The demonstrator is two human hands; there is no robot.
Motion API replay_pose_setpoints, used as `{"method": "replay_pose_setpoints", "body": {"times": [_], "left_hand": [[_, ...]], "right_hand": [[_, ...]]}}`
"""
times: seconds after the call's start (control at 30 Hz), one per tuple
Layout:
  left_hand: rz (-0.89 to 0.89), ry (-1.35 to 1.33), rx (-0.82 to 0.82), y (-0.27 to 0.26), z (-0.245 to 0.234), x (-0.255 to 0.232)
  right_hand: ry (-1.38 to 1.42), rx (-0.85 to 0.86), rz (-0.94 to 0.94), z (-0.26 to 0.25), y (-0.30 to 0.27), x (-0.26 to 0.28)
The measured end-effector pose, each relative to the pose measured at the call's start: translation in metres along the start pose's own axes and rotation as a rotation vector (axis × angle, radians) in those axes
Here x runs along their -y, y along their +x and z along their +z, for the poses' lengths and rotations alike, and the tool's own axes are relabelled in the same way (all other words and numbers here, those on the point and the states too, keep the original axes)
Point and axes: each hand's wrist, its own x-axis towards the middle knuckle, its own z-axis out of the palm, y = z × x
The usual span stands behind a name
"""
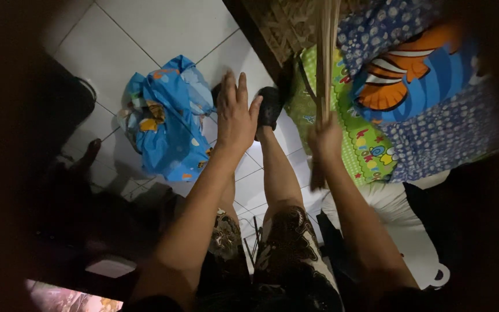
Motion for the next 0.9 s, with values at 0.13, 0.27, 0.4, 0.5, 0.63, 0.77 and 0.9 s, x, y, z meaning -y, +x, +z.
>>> {"method": "replay_pose_setpoints", "body": {"times": [0.13, 0.27, 0.4, 0.5, 0.63, 0.77, 0.9], "left_hand": [[-0.011, 0.022, 0.017, -0.002, -0.004, 0.000], [-0.025, -0.008, 0.024, -0.006, -0.009, 0.005], [-0.030, -0.008, 0.009, -0.007, -0.013, 0.011], [-0.009, -0.012, -0.028, -0.007, -0.013, 0.014], [-0.013, -0.020, -0.011, -0.009, -0.010, 0.011], [-0.024, 0.002, -0.006, -0.007, -0.012, 0.007], [-0.038, -0.001, -0.006, -0.006, -0.016, 0.013]], "right_hand": [[-0.002, -0.048, -0.017, 0.027, 0.021, 0.040], [-0.257, 0.205, 0.051, 0.064, -0.001, 0.002], [-0.210, 0.183, -0.063, 0.013, -0.062, -0.010], [-0.219, 0.119, -0.066, -0.015, -0.069, -0.004], [-0.163, -0.002, -0.003, -0.015, -0.025, 0.005], [-0.158, -0.037, -0.012, 0.038, 0.005, -0.001], [-0.224, 0.131, -0.117, 0.086, -0.040, -0.008]]}}
